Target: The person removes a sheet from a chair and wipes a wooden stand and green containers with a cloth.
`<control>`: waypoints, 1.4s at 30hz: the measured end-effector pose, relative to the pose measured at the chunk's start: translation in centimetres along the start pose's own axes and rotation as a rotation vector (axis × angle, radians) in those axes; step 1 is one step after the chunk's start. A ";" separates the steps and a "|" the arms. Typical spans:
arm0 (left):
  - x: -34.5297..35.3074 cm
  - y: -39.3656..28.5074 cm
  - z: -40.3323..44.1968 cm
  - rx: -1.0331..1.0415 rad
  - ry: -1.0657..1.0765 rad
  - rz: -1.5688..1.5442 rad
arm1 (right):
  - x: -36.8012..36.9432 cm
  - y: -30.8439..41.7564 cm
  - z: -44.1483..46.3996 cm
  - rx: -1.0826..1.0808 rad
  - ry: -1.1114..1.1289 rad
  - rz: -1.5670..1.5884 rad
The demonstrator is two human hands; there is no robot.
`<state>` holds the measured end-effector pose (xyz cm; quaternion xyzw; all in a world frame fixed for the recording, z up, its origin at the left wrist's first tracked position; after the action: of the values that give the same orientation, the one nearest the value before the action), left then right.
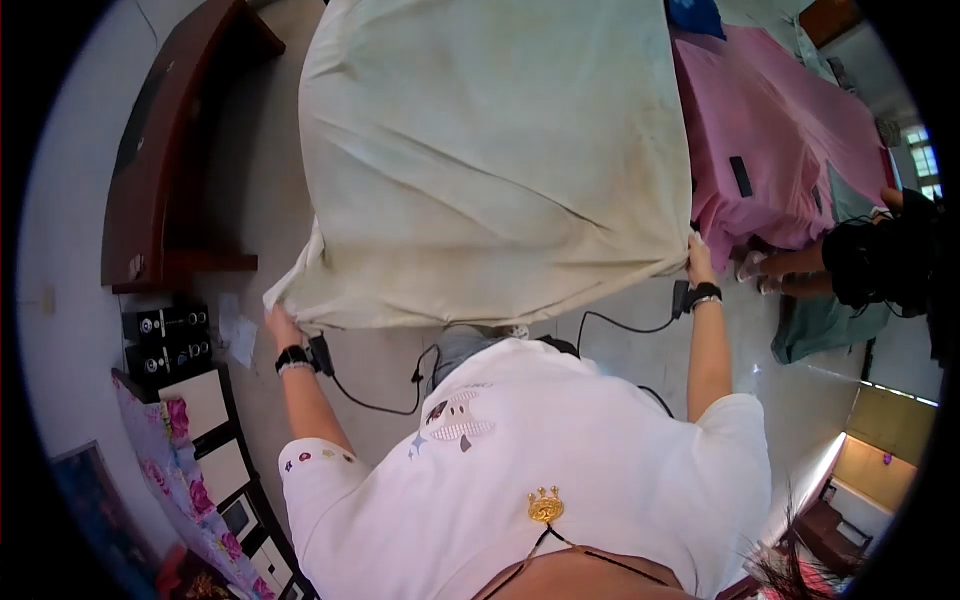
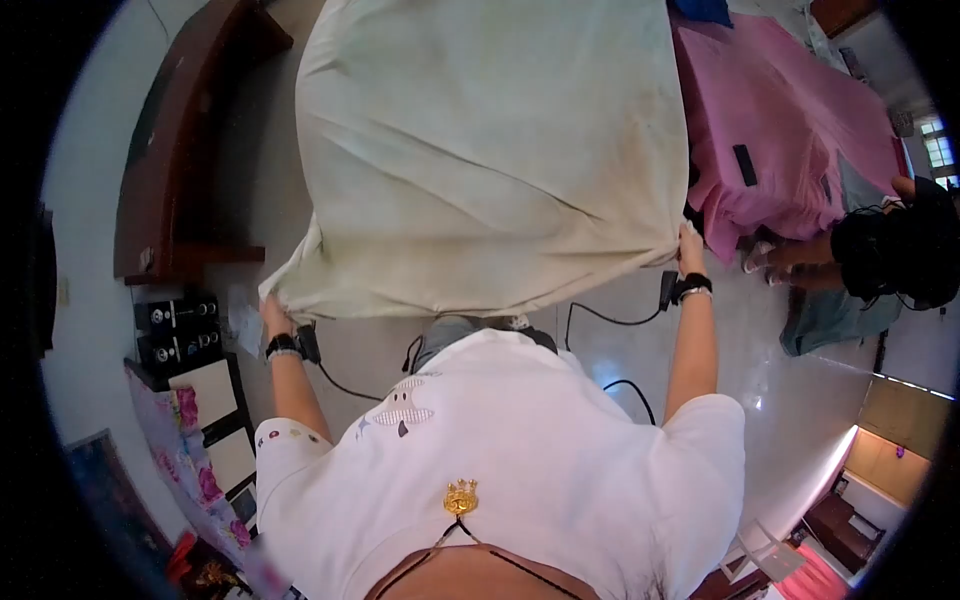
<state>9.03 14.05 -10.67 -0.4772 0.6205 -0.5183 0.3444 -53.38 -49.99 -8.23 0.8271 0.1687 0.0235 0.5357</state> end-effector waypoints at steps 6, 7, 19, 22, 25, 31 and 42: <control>1.5 -3.2 0.3 0.121 -0.092 0.098 | 1.8 2.2 -2.0 -0.135 -0.056 0.167; 1.4 -3.5 0.4 0.154 -0.084 0.132 | 1.5 1.7 -2.1 -0.134 -0.083 0.192; 0.4 0.3 -0.9 0.055 -0.131 -0.020 | -11.8 -10.7 1.7 -0.021 0.021 -0.421; 0.3 1.4 -2.6 -0.169 -0.147 0.166 | -8.6 -11.2 0.0 0.221 -0.190 0.282; 2.1 -0.1 -3.4 -0.283 -0.137 0.278 | -5.9 -10.2 -1.9 0.364 -0.259 0.155; 12.7 -8.1 -5.2 -0.333 0.146 0.039 | 10.5 -1.6 -7.0 0.381 0.337 -0.082; 31.5 -25.6 -16.0 -0.064 1.007 0.480 | 41.2 20.9 -25.6 0.318 1.255 -0.454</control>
<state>-9.35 -11.00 19.91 -0.0263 0.8150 -0.5704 0.0992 -14.85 -22.68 15.53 0.6696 0.6179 0.3603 0.2002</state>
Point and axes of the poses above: each hand's wrist, its own z-axis towards the middle knuckle, its own x-axis out of the palm, y = z × x, the point moved 7 cm from there along z, towards the middle knuckle, and after that the axes turned 9 degrees about y, right-handed, at the moved point
